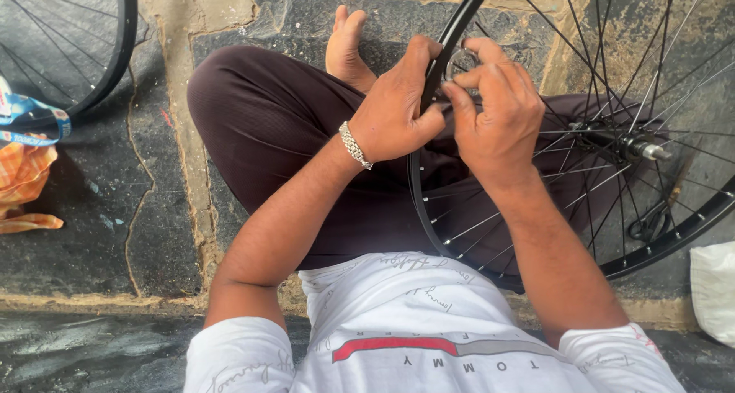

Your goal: The person sits on the ground and uses a spoke wrench to tighten the nipples on a bicycle wheel rim. They rotate the wheel to access different spokes and continue adjusting the tension.

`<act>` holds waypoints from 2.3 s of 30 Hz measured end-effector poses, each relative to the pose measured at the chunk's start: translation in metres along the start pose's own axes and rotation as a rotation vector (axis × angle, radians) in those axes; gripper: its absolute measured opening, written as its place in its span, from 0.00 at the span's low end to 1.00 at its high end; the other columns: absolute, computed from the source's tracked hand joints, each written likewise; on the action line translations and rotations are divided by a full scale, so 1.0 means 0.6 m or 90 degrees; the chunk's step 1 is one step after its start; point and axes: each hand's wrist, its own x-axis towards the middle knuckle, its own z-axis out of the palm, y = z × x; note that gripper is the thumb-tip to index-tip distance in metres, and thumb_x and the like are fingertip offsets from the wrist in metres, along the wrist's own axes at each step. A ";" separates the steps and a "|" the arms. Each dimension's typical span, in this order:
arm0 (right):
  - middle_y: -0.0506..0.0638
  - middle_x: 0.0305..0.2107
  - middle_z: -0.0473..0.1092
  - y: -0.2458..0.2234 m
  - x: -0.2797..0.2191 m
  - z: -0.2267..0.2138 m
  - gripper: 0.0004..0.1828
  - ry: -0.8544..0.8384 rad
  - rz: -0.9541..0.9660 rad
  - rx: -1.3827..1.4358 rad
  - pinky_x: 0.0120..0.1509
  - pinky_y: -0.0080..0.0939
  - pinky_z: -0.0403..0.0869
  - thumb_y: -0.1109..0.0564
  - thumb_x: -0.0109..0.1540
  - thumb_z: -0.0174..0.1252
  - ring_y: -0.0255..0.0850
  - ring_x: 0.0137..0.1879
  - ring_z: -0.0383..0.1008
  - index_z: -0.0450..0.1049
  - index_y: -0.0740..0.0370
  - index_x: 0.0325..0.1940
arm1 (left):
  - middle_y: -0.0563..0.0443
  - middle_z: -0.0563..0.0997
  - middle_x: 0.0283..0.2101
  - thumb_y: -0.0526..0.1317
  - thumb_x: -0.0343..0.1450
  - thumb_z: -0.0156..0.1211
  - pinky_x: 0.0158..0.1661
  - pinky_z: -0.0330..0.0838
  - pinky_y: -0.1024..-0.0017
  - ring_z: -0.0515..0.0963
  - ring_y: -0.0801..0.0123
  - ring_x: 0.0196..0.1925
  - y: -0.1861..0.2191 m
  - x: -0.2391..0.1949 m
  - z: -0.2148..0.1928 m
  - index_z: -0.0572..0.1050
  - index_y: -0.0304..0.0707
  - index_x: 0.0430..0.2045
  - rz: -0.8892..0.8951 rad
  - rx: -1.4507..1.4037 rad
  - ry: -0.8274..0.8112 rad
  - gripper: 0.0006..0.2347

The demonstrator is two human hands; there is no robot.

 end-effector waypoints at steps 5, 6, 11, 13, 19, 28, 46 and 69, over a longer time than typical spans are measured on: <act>0.58 0.57 0.73 0.015 0.018 0.009 0.11 0.061 -0.042 -0.079 0.55 0.51 0.75 0.63 0.66 0.69 0.54 0.52 0.79 0.71 0.66 0.38 | 0.39 0.69 0.54 0.31 0.65 0.57 0.52 0.74 0.66 0.75 0.61 0.50 0.008 -0.007 0.017 0.53 0.31 0.67 0.042 -0.081 0.029 0.33; 0.58 0.56 0.73 0.021 0.026 0.009 0.11 0.075 -0.046 -0.093 0.54 0.52 0.75 0.64 0.66 0.68 0.53 0.51 0.79 0.70 0.66 0.37 | 0.40 0.69 0.54 0.30 0.64 0.56 0.49 0.74 0.68 0.74 0.63 0.47 0.010 -0.007 0.021 0.52 0.32 0.70 -0.008 -0.104 0.019 0.35; 0.55 0.49 0.74 0.047 0.065 -0.016 0.08 0.031 -0.081 -0.155 0.50 0.51 0.74 0.61 0.67 0.67 0.51 0.46 0.78 0.73 0.66 0.41 | 0.47 0.72 0.53 0.27 0.67 0.56 0.53 0.76 0.71 0.77 0.69 0.46 0.007 0.003 0.023 0.53 0.37 0.72 0.020 -0.087 0.051 0.35; 0.54 0.44 0.73 0.041 0.070 -0.027 0.09 0.002 -0.098 -0.159 0.47 0.51 0.74 0.60 0.68 0.67 0.51 0.43 0.78 0.73 0.66 0.42 | 0.47 0.72 0.51 0.27 0.66 0.57 0.51 0.75 0.71 0.76 0.70 0.45 0.004 0.002 0.021 0.54 0.38 0.71 0.028 -0.088 0.062 0.34; 0.56 0.39 0.71 0.016 0.059 -0.074 0.09 0.082 -0.178 -0.128 0.48 0.51 0.72 0.60 0.71 0.65 0.56 0.43 0.75 0.71 0.66 0.44 | 0.49 0.73 0.43 0.28 0.66 0.56 0.45 0.74 0.72 0.77 0.67 0.43 -0.002 -0.011 0.023 0.55 0.37 0.66 0.007 -0.111 0.071 0.31; 0.58 0.39 0.73 0.014 0.030 -0.038 0.11 -0.038 -0.112 0.068 0.46 0.47 0.72 0.55 0.81 0.52 0.50 0.42 0.76 0.65 0.66 0.50 | 0.50 0.73 0.35 0.30 0.65 0.58 0.40 0.72 0.70 0.79 0.67 0.37 -0.008 -0.016 0.012 0.57 0.37 0.64 0.041 -0.052 0.078 0.30; 0.60 0.33 0.72 0.011 0.049 -0.041 0.05 -0.212 0.131 0.189 0.41 0.40 0.66 0.62 0.74 0.52 0.46 0.36 0.70 0.68 0.68 0.47 | 0.47 0.72 0.34 0.31 0.64 0.57 0.38 0.71 0.70 0.78 0.66 0.33 0.002 -0.023 0.008 0.55 0.36 0.64 0.001 -0.054 0.039 0.30; 0.56 0.47 0.79 0.037 0.072 -0.002 0.13 -0.096 0.227 0.264 0.62 0.35 0.81 0.67 0.72 0.65 0.37 0.54 0.82 0.73 0.72 0.60 | 0.42 0.73 0.53 0.30 0.66 0.54 0.59 0.75 0.68 0.80 0.60 0.57 -0.015 0.013 0.007 0.55 0.32 0.64 0.037 -0.056 0.024 0.29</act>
